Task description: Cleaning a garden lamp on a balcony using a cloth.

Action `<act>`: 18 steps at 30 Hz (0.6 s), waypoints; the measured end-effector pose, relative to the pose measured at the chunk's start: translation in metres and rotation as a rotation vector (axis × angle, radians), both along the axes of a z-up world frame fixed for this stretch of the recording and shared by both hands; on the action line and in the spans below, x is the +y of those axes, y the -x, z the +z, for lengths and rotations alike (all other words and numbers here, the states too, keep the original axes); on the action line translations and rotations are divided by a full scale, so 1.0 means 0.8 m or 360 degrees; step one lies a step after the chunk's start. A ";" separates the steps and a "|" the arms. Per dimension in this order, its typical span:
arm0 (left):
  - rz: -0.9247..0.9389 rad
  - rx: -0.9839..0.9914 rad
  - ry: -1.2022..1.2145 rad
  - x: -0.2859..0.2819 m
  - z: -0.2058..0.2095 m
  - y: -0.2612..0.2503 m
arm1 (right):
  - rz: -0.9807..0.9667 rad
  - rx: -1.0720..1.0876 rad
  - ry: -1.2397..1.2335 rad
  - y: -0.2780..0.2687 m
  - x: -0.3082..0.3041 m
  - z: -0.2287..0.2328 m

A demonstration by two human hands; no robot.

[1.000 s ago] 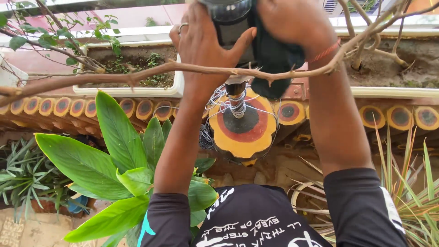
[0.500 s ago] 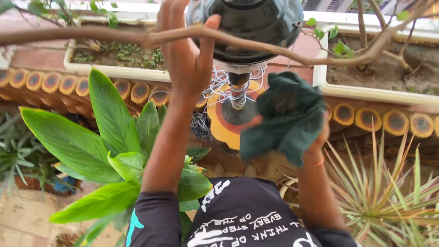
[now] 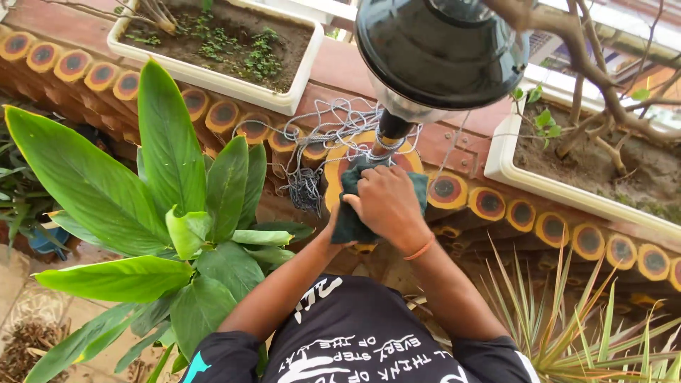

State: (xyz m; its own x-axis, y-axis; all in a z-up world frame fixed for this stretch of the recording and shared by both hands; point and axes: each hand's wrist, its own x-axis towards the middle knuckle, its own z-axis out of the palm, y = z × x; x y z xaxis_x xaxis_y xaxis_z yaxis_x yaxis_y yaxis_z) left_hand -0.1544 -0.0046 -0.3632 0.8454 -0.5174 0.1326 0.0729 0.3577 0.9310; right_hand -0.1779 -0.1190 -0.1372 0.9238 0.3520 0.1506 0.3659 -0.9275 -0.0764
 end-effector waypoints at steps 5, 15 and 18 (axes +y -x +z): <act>-0.0397 0.0252 0.0517 0.001 -0.052 -0.007 | -0.0072 -0.0638 -0.1251 -0.021 -0.045 -0.007; 0.1112 -0.1363 -0.1364 -0.079 0.062 -0.128 | -0.0503 -0.0631 -0.2573 -0.052 -0.109 -0.097; 0.1111 -0.1544 -0.1360 -0.065 0.091 -0.130 | -0.0444 -0.0632 -0.2606 -0.060 -0.104 -0.098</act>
State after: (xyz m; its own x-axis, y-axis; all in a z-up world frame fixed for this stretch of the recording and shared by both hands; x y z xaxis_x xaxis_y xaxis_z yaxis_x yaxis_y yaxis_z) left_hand -0.0504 -0.0564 -0.2902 0.7118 -0.2611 0.6520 -0.6430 -0.6158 0.4554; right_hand -0.1299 -0.2022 -0.2154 0.7452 -0.5466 0.3820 0.4484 -0.0133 -0.8937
